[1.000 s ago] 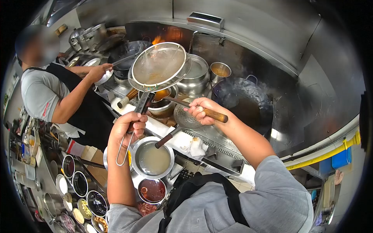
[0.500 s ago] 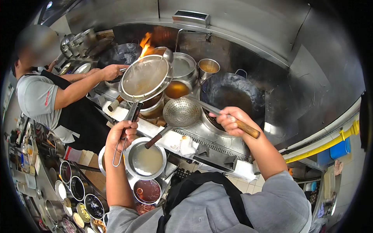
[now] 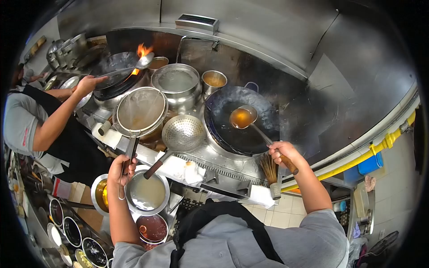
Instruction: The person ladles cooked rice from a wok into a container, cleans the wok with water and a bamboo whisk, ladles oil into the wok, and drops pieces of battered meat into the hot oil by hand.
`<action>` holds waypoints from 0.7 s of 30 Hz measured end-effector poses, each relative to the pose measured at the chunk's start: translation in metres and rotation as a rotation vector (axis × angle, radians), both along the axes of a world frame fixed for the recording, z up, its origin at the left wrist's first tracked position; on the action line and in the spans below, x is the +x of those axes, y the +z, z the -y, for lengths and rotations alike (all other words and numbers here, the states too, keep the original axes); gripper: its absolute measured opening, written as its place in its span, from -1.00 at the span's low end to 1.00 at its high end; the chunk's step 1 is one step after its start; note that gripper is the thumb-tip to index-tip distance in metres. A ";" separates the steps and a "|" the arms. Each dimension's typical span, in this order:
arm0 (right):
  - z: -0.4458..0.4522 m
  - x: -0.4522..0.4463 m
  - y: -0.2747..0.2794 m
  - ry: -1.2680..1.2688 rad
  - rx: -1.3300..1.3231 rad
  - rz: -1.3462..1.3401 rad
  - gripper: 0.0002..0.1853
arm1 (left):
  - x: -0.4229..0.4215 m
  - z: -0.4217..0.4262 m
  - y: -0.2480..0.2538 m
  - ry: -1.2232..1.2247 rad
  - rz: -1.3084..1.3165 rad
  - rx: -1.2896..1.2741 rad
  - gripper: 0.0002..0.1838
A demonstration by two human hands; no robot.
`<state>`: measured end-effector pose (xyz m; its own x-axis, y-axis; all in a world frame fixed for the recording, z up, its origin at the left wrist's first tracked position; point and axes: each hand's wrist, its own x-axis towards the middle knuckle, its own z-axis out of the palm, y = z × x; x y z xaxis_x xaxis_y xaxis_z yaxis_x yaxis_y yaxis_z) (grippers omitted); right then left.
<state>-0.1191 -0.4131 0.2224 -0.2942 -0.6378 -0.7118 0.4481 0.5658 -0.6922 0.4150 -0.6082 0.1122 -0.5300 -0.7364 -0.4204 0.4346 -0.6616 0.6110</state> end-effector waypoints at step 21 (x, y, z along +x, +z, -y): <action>-0.007 0.125 -0.075 0.017 -0.143 -0.660 -0.71 | 0.049 -0.094 -0.066 0.295 0.007 0.250 -0.78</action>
<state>0.0058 -0.4060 0.1475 -0.6274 -0.7209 -0.2945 -0.1031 0.4517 -0.8862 0.4644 -0.5139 0.0464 -0.3066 -0.7310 -0.6096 0.6251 -0.6376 0.4502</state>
